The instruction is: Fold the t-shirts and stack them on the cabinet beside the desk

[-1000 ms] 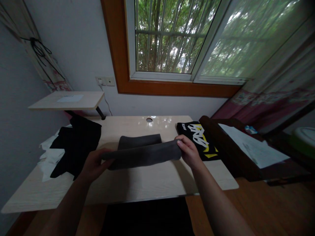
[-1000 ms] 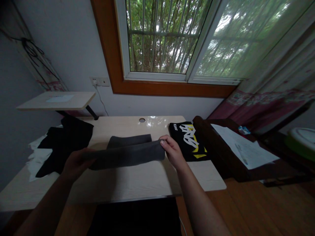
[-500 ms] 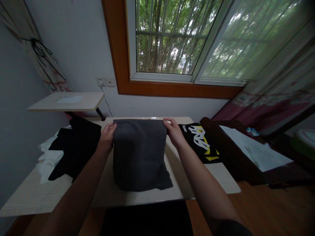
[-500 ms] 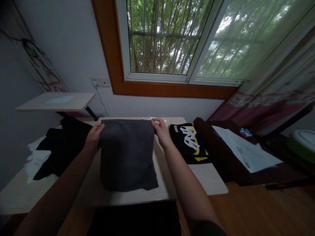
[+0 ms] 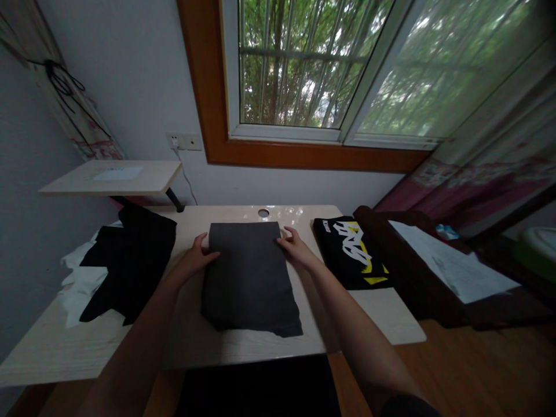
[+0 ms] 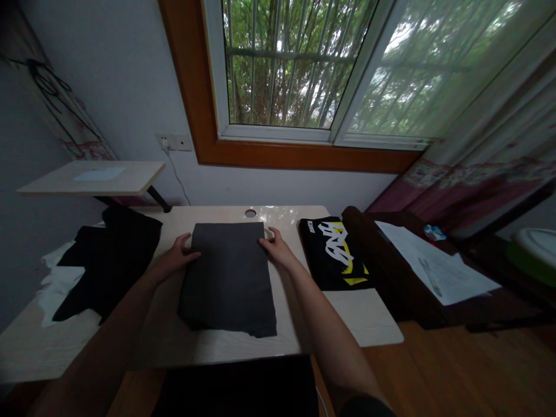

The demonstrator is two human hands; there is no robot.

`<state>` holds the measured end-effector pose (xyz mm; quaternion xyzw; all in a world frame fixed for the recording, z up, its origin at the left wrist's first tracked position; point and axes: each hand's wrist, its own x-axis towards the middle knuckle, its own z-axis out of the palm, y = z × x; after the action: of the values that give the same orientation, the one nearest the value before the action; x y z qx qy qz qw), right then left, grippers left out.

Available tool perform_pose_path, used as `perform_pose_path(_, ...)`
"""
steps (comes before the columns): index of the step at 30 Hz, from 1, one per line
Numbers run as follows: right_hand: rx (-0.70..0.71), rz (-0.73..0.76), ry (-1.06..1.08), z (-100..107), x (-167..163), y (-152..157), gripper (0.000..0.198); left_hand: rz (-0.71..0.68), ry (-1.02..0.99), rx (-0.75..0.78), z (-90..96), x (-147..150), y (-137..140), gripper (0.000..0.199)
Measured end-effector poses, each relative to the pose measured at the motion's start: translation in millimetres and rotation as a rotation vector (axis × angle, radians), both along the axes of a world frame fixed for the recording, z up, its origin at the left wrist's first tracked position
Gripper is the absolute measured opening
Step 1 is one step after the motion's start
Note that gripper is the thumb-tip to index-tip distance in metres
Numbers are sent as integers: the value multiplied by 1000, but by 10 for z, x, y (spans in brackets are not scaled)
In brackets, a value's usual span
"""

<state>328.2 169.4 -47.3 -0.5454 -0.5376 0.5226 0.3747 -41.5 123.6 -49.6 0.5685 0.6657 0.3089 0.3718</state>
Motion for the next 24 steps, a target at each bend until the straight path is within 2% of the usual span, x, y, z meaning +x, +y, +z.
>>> perform_pose_path(3,30,184,-197,-31,105,-109,80,-138,-46,-72,112,-20,-176,110)
perform_pose_path(6,62,297,-260,-47,136,-176,79,-183,-74,-61,170,27,-265,111)
perform_pose_path(8,106,265,-276,-63,101,-182,75,-143,-32,-7,161,68,-256,104)
perform_pose_path(13,216,46,-342,-104,-85,-110,57,54,124,103,34,115,-95,88)
perform_pose_path(16,254,-10,-368,-111,-140,-112,52,84,146,123,-4,114,-59,84)
perform_pose_path(20,235,91,-328,-71,-63,-268,57,66,62,70,77,108,-224,92)
perform_pose_path(24,165,301,-244,26,113,-526,63,-65,-110,-52,202,62,-538,95)
